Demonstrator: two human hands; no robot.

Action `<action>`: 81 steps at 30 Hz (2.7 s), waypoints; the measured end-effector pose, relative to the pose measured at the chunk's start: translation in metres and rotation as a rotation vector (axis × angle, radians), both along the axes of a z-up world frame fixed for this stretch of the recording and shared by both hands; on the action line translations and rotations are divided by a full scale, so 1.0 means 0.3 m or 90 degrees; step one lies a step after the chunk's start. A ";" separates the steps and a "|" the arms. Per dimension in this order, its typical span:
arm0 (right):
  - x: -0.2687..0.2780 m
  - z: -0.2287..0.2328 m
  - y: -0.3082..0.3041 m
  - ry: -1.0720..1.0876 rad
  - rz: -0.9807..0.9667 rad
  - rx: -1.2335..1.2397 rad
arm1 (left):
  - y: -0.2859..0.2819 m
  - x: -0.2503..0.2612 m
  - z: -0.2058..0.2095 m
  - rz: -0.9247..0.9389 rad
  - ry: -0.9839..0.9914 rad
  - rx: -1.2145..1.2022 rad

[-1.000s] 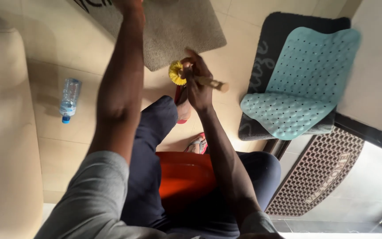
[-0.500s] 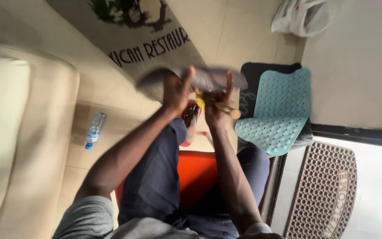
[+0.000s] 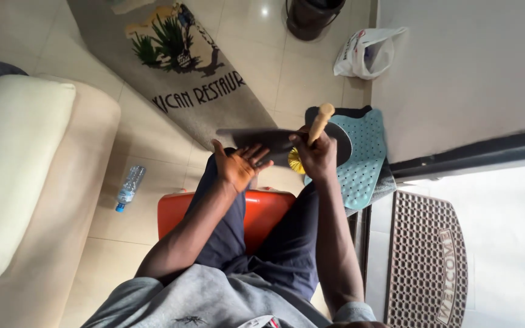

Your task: Brushing dust and debris off of several floor mats in an entryway.

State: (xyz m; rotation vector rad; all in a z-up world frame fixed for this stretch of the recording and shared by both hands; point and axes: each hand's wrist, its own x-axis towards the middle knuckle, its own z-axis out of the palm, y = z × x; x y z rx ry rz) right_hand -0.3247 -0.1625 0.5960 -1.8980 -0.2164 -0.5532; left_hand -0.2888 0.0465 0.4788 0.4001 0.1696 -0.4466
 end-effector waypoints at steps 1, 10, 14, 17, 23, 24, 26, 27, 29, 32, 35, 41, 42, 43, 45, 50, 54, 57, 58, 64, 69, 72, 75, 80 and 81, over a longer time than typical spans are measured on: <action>-0.027 0.011 -0.015 0.008 0.047 0.010 | 0.014 0.000 -0.013 0.008 0.111 -0.029; -0.362 0.346 -0.044 0.095 0.137 -0.257 | 0.081 0.202 -0.214 -0.170 -0.166 -0.202; -0.508 0.299 -0.158 0.147 0.173 -0.323 | 0.100 0.216 -0.203 -0.220 -0.355 -0.223; -0.588 0.199 -0.282 0.292 0.119 -0.300 | 0.099 0.181 -0.173 -0.093 -0.129 0.251; -0.669 -0.074 -0.581 0.294 0.059 -0.086 | 0.089 -0.098 -0.110 0.111 -0.056 0.378; -0.684 -0.108 -0.614 0.324 0.008 -0.049 | 0.086 -0.170 -0.062 0.125 -0.033 0.399; -0.689 -0.164 -0.651 0.351 -0.036 -0.014 | 0.084 -0.285 -0.028 0.147 -0.011 0.420; -0.700 -0.185 -0.657 0.384 -0.043 -0.009 | 0.076 -0.337 -0.047 0.203 -0.052 0.422; -0.715 -0.243 -0.669 0.418 -0.049 -0.003 | 0.062 -0.445 -0.088 0.259 -0.093 0.424; -0.723 -0.376 -0.715 0.582 -0.121 -0.041 | 0.063 -0.607 -0.101 0.252 -0.073 0.497; -0.705 -0.420 -0.723 0.557 0.006 -0.089 | 0.108 -0.663 -0.036 0.183 -0.047 0.497; -0.650 -0.259 -0.616 0.685 -0.302 -0.369 | 0.249 -0.418 -0.135 0.330 0.050 0.555; -0.626 -0.292 -0.631 0.541 -0.362 -0.400 | 0.292 -0.346 -0.174 0.272 0.068 0.475; -0.585 -0.320 -0.649 0.389 -0.416 -0.426 | 0.334 -0.263 -0.209 0.219 0.083 0.392; -0.459 -0.460 -0.555 0.272 -0.284 0.089 | 0.373 -0.189 -0.223 0.175 0.077 0.399; -0.387 -0.475 -0.049 0.115 -0.153 0.513 | 0.370 -0.099 -0.324 0.132 0.026 0.489; -0.353 -0.413 0.213 -0.016 -0.069 0.172 | 0.345 -0.189 -0.419 0.232 -0.081 0.617; -0.347 -0.359 0.259 -0.106 -0.100 -0.172 | 0.368 -0.250 -0.437 0.281 -0.161 0.609; -0.343 -0.353 0.255 -0.110 -0.091 -0.189 | 0.376 -0.262 -0.423 0.302 -0.198 0.578; -0.413 -0.299 0.163 -0.134 -0.132 -0.147 | 0.498 -0.196 -0.136 0.246 -0.307 0.554; -0.405 -0.385 0.114 0.014 -0.168 0.077 | 0.520 -0.153 -0.031 0.074 -0.363 0.996; -0.401 -0.366 0.134 0.002 -0.147 0.117 | 0.387 -0.161 0.024 0.086 -0.493 1.167; -0.417 -0.340 0.168 0.028 -0.102 0.150 | 0.218 -0.145 -0.026 0.158 -0.694 1.154; -0.401 -0.393 0.113 0.004 -0.067 -0.008 | 0.051 -0.131 -0.091 0.037 -0.745 1.263; -0.384 -0.408 0.090 -0.010 -0.085 0.004 | 0.047 -0.127 -0.104 0.104 -0.771 1.283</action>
